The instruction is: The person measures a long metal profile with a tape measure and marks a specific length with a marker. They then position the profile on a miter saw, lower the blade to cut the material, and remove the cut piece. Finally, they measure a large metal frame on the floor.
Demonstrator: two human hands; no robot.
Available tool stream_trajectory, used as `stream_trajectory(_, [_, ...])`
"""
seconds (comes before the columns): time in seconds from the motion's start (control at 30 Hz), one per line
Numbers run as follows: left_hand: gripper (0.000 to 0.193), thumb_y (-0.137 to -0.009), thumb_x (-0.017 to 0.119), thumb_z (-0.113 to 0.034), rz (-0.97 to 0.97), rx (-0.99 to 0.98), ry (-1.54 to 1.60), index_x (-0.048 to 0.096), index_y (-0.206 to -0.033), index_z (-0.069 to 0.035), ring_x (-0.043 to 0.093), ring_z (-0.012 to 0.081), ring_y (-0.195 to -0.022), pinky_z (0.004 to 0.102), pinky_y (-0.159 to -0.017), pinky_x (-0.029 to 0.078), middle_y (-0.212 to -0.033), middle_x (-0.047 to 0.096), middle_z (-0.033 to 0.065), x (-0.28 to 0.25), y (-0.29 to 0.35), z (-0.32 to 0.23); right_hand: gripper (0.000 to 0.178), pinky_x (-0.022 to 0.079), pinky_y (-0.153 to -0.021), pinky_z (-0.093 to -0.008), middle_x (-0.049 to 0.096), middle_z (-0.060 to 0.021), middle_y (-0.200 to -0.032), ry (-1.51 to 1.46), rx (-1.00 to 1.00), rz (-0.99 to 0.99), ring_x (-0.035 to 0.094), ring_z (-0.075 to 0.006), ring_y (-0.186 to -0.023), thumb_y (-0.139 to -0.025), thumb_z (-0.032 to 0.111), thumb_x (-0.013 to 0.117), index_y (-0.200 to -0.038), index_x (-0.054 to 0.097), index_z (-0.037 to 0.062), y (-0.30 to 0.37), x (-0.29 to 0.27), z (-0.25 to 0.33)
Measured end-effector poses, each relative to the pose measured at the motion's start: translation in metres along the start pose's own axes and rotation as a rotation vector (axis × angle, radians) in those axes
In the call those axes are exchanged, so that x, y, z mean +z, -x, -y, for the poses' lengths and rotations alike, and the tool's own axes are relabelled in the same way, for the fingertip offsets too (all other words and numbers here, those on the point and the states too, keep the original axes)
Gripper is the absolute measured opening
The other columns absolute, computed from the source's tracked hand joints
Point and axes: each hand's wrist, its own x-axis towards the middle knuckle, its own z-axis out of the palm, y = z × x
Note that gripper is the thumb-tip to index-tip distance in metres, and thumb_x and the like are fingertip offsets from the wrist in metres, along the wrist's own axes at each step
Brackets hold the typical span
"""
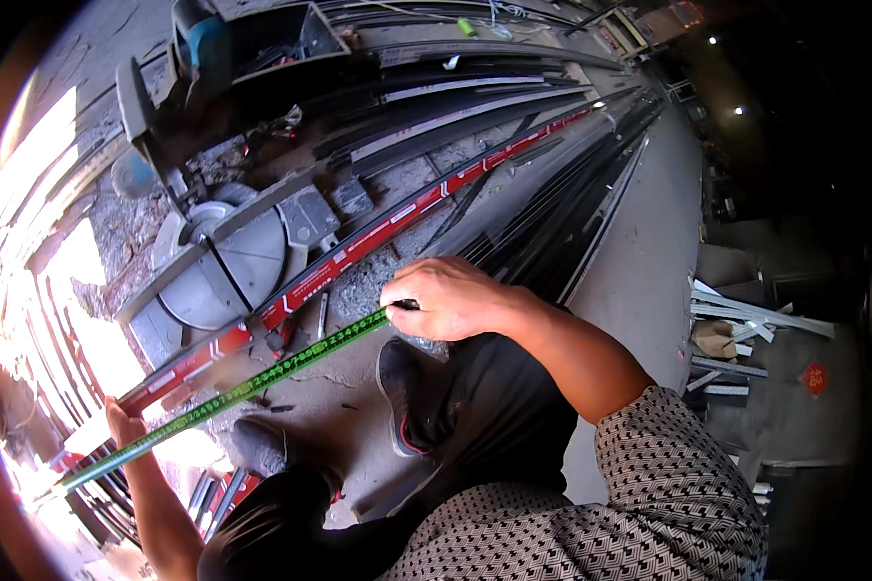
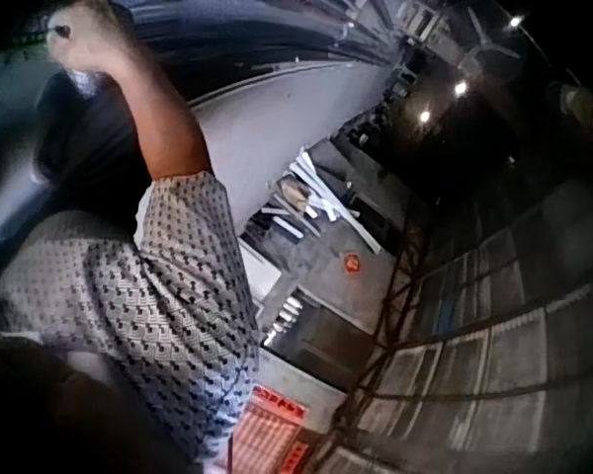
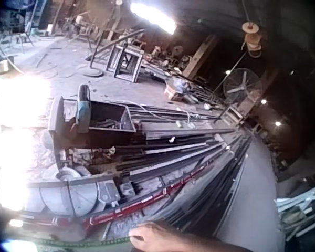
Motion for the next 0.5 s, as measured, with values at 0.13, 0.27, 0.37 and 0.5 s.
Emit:
stream_trajectory(0.13, [0.023, -0.087, 0.061, 0.002, -0.137, -0.205, 0.397, 0.059, -0.11, 0.007, 0.067, 0.03, -0.09, 0.0432, -0.083, 0.056, -0.098, 0.065, 0.0162, 0.002, 0.03, -0.043, 0.018, 0.052, -0.081, -0.0488, 0.068, -0.0167, -0.094, 0.007, -0.033, -0.009, 0.067, -0.04, -0.093, -0.091, 0.023, 0.065, -0.096, 0.07, 0.0062, 0.002, -0.01, 0.002])
stream_trajectory(0.27, [0.027, -0.084, 0.068, -0.003, -0.341, -0.579, 0.678, 0.061, -0.107, 0.01, 0.068, 0.029, -0.087, 0.0423, -0.08, 0.055, -0.096, 0.067, 0.0174, 0.01, 0.068, -0.036, 0.016, 0.053, -0.078, -0.0478, 0.069, -0.016, -0.093, -0.01, -0.197, 0.027, 0.067, -0.0382, -0.088, -0.091, 0.021, 0.066, -0.098, 0.071, 0.0066, -0.016, -0.006, 0.003])
stream_trajectory(0.37, [0.032, -0.081, 0.074, -0.007, -0.576, -0.774, 0.724, 0.063, -0.105, 0.012, 0.068, 0.0282, -0.085, 0.0416, -0.078, 0.055, -0.094, 0.069, 0.0182, -0.002, 0.096, -0.048, 0.017, 0.052, -0.078, -0.046, 0.068, -0.0181, -0.092, -0.07, -0.171, -0.007, 0.066, -0.0384, -0.087, -0.09, 0.016, 0.066, -0.099, 0.07, 0.003, -0.011, -0.003, 0.019])
stream_trajectory(0.5, [0.039, -0.078, 0.081, -0.012, -1.017, -0.996, 0.879, 0.066, -0.102, 0.015, 0.069, 0.0272, -0.082, 0.0407, -0.075, 0.054, -0.092, 0.071, 0.0193, -0.011, 0.095, -0.042, 0.013, 0.049, -0.079, -0.0441, 0.064, -0.0221, -0.091, -0.084, -0.164, -0.069, 0.063, -0.0418, -0.085, -0.088, 0.007, 0.064, -0.096, 0.067, -0.0036, 0.004, -0.002, 0.047])
